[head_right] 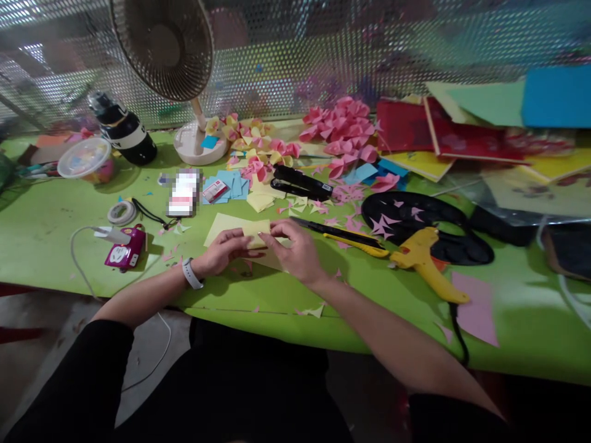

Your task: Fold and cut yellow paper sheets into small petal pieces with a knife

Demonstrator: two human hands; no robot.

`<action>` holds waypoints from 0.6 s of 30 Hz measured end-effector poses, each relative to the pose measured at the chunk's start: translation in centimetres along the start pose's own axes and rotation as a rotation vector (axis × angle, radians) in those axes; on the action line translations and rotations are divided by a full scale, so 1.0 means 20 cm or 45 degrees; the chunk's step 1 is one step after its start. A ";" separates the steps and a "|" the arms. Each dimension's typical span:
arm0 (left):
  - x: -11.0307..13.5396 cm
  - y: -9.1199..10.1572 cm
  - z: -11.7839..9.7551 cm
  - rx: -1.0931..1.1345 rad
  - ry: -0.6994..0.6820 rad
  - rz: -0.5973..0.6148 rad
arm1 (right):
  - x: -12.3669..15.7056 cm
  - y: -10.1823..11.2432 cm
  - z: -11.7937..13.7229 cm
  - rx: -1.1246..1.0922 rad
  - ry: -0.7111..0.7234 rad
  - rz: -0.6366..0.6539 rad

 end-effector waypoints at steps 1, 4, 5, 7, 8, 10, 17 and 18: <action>0.01 0.00 0.00 -0.086 0.004 -0.002 | 0.00 0.00 0.00 -0.020 -0.021 0.020; 0.02 -0.01 0.01 -0.220 0.013 -0.016 | 0.01 -0.01 0.00 -0.130 -0.070 0.026; 0.02 -0.01 0.01 -0.220 0.010 -0.019 | 0.01 -0.01 0.00 -0.160 -0.079 0.019; 0.02 -0.01 0.00 -0.202 -0.002 -0.023 | 0.01 -0.01 0.01 -0.201 -0.083 0.012; 0.02 -0.02 0.00 -0.195 -0.007 -0.027 | 0.01 -0.01 0.01 -0.215 -0.084 0.015; 0.01 -0.02 0.00 -0.195 -0.002 -0.039 | 0.01 -0.01 0.01 -0.259 -0.109 0.018; 0.02 -0.04 -0.01 -0.195 0.014 -0.041 | 0.00 -0.01 -0.03 -0.594 -0.349 -0.081; 0.02 -0.04 -0.01 -0.204 0.014 -0.039 | 0.00 -0.01 -0.03 -0.616 -0.374 -0.057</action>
Point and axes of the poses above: each hand's wrist, its own x-axis away from the middle knuckle, its own y-axis out of the back of the hand, z = x × y, the point moved 3 cm from there along -x, towards the middle knuckle, and after that the axes turned 1 degree about -x, right-handed, at the moved point
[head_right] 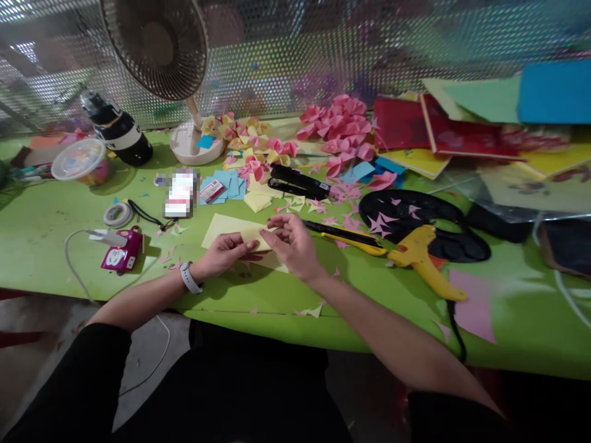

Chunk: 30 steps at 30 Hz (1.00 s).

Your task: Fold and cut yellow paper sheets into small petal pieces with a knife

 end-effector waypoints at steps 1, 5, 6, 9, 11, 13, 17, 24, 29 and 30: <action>0.00 0.00 0.00 -0.014 0.004 0.000 | 0.00 0.00 0.00 -0.004 -0.034 0.030; 0.00 0.01 0.01 -0.068 0.035 0.016 | 0.01 -0.01 0.02 0.016 -0.134 0.103; 0.00 0.01 0.01 -0.070 0.038 0.022 | 0.01 -0.01 0.02 0.009 -0.135 0.098; 0.00 0.00 0.00 -0.058 0.040 0.035 | 0.01 -0.02 0.02 -0.004 -0.121 0.089; 0.00 0.00 0.00 -0.053 0.048 0.038 | 0.01 -0.02 0.02 0.011 -0.118 0.105; 0.00 -0.01 0.00 -0.047 0.052 0.035 | 0.00 -0.01 0.01 0.030 -0.116 0.123; 0.00 -0.01 0.00 -0.031 0.056 0.020 | 0.00 0.00 0.00 0.053 -0.100 0.145; 0.01 -0.01 -0.02 -0.063 0.164 0.061 | 0.00 -0.02 0.02 0.111 -0.028 0.160; 0.02 -0.03 -0.03 -0.146 0.297 0.112 | 0.01 -0.02 0.03 0.141 0.010 0.173; 0.02 -0.03 -0.03 -0.151 0.287 0.121 | 0.00 -0.02 0.03 0.144 0.009 0.172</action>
Point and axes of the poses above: each hand's wrist, its own x-axis away from the middle knuckle, its own y-axis out of the back of the hand, z = x × y, the point moved 3 cm from there along -x, towards the middle knuckle, and after that the axes turned 1 degree about -x, right-handed, at the moved point
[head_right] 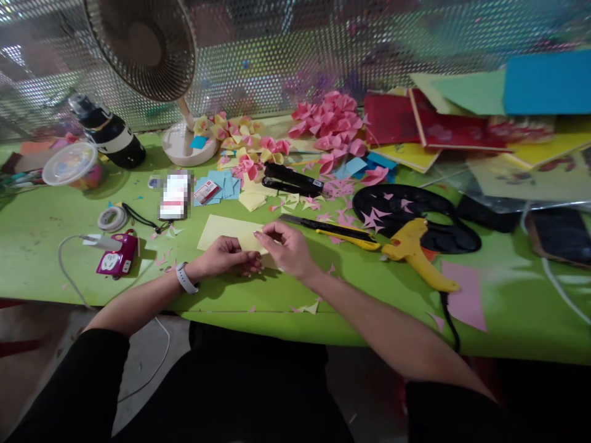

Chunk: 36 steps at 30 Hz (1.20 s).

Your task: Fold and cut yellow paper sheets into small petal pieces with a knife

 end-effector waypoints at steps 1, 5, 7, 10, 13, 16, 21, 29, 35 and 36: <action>0.00 0.00 0.00 -0.004 -0.018 0.006 | 0.00 0.00 0.01 0.005 -0.005 0.006; -0.01 0.03 0.00 -0.007 -0.107 0.008 | 0.00 0.00 0.02 0.100 -0.074 0.159; -0.01 0.05 0.00 -0.004 -0.131 -0.011 | 0.00 -0.01 0.00 0.146 -0.114 0.277; 0.00 0.06 -0.02 -0.016 -0.149 -0.019 | 0.00 -0.02 -0.02 0.121 -0.141 0.354; 0.01 0.06 -0.05 -0.028 -0.158 -0.017 | 0.00 0.00 -0.02 0.084 -0.170 0.411; 0.02 0.06 -0.07 -0.035 -0.140 -0.018 | -0.01 0.03 0.00 0.116 -0.179 0.487; 0.01 0.06 -0.06 -0.034 -0.079 0.001 | -0.02 0.05 0.04 0.222 -0.109 0.547; 0.02 0.08 -0.06 -0.085 -0.015 0.123 | 0.00 0.01 0.06 0.309 0.025 0.598; 0.02 0.10 -0.08 -0.013 -0.057 0.097 | -0.02 0.08 0.06 0.281 -0.022 0.540; 0.02 0.12 -0.09 0.002 -0.065 0.085 | -0.03 0.11 0.06 0.255 -0.048 0.504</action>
Point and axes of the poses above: each hand's wrist, its own x-axis away from the middle knuckle, its own y-axis out of the back of the hand, z = x × y, the point moved 3 cm from there along -x, towards the middle knuckle, and after that the axes turned 1 degree about -x, right-handed, at the moved point
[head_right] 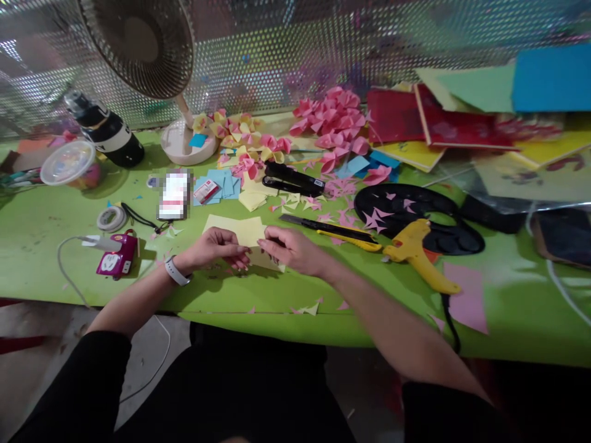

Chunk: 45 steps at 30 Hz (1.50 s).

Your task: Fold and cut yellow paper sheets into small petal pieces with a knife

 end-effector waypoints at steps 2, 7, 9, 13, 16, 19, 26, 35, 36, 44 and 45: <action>0.00 0.03 -0.01 0.013 -0.016 -0.038 | 0.01 0.05 -0.02 -0.074 -0.030 -0.080; -0.01 0.08 -0.03 0.055 -0.053 -0.150 | 0.01 0.05 -0.03 -0.158 -0.057 -0.051; -0.01 0.07 -0.03 0.013 -0.068 -0.149 | 0.00 0.01 -0.02 -0.130 -0.080 0.041; -0.01 0.03 -0.03 -0.155 -0.111 -0.149 | -0.01 -0.05 -0.02 -0.080 -0.130 0.123; -0.01 0.03 -0.02 -0.176 -0.121 -0.147 | 0.00 -0.04 -0.02 -0.042 -0.156 0.126; -0.01 0.06 -0.01 -0.156 -0.111 -0.180 | 0.01 0.02 -0.02 0.030 -0.121 0.094; -0.01 0.13 -0.05 0.089 -0.165 -0.387 | 0.08 0.42 -0.16 0.929 0.000 -0.403; -0.03 0.14 -0.04 0.115 -0.211 -0.475 | 0.09 0.53 -0.36 1.114 -0.227 -0.247; -0.03 0.14 -0.04 0.126 -0.220 -0.472 | 0.08 0.52 -0.36 1.091 -0.234 -0.263; -0.03 0.15 -0.04 0.178 -0.229 -0.480 | 0.03 0.45 -0.21 0.962 -0.033 -0.303; -0.03 0.15 -0.04 0.181 -0.232 -0.481 | 0.03 0.43 -0.17 0.968 0.027 -0.333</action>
Point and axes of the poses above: each hand's wrist, its own x-axis away from the middle knuckle, its own y-axis out of the back of the hand, z = x × y, the point moved 3 cm from there along -x, towards the middle knuckle, and after that the axes turned 1 degree about -x, right-handed, at the moved point
